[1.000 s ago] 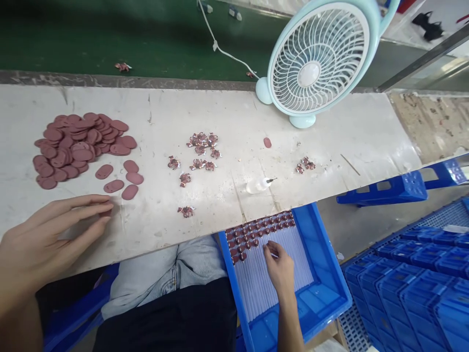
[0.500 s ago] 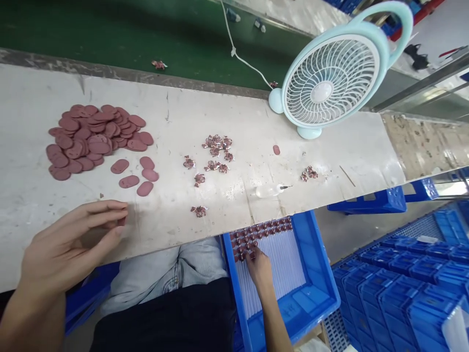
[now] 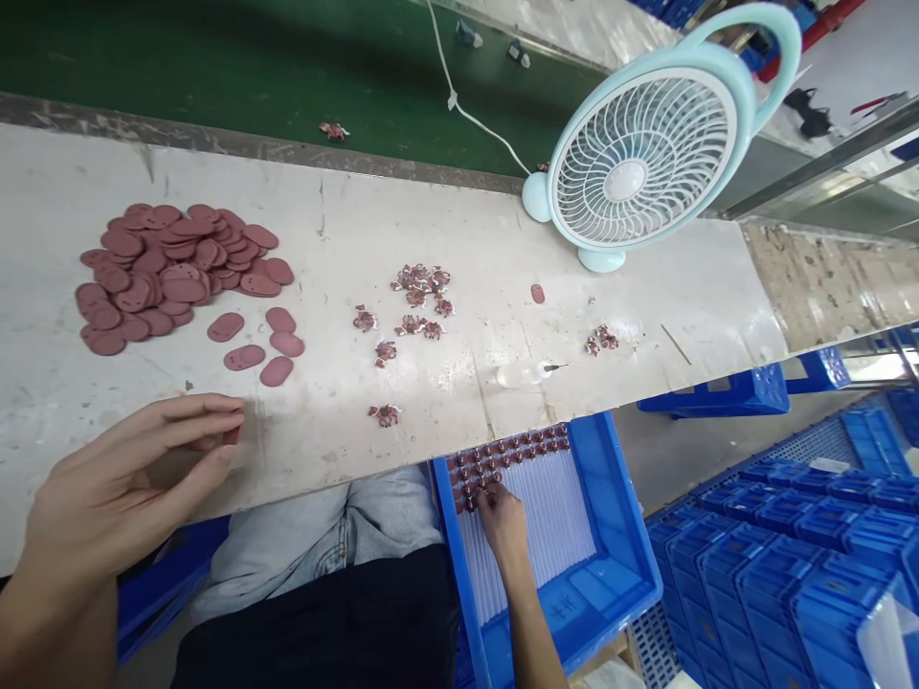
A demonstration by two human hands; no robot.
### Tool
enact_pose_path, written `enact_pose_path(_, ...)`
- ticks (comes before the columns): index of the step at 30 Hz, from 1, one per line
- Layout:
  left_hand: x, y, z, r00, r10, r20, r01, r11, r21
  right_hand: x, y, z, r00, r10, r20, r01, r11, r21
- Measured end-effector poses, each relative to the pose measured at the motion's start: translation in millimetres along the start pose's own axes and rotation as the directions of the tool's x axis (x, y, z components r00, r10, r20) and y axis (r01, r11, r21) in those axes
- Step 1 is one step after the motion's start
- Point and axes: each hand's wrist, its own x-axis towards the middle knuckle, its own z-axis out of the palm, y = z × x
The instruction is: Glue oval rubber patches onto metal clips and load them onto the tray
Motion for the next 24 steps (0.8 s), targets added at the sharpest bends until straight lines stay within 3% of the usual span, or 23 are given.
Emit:
enact_pose_path(7, 1, 1, 1.5, 1.0, 0.006, -0.008, -0.006, 1.0, 0.013, 4, 11, -17, 0.985, 0.123, -0.119, -0.123, 0.992, 0.008)
enact_pose_path(12, 1, 0, 1.0, 1.0, 0.016, -0.003, -0.016, 1.0, 0.016, 10, 16, -17, 0.988, 0.141, -0.066, -0.14, 0.99, 0.019)
enact_pose_path(16, -3, -7, -2.2, 1.0, -0.01, 0.023, 0.009, 0.999, 0.052, 3, 3, -27, 0.991, 0.127, -0.044, -0.125, 0.992, 0.035)
enact_pose_path(19, -8, -16, -4.1, 0.996, -0.019, 0.088, 0.012, 0.997, 0.082, -12, -19, -56, 0.999, 0.031, -0.028, -0.029, 0.997, 0.076)
enact_pose_path(22, -10, -24, -4.0, 0.995, -0.014, 0.095, 0.008, 0.998, 0.063, -35, -49, -107, 0.976, -0.207, 0.074, 0.195, 0.971, 0.141)
enact_pose_path(23, -10, -26, -4.1, 0.997, -0.005, 0.082, 0.001, 0.999, 0.046, -44, -62, -130, 0.936, -0.32, 0.146, 0.294, 0.94, 0.173)
enact_pose_path(24, -9, -28, -4.5, 0.998, 0.004, 0.069, -0.006, 1.0, 0.027, -53, -78, -156, 0.846, -0.459, 0.271, 0.407, 0.885, 0.225)
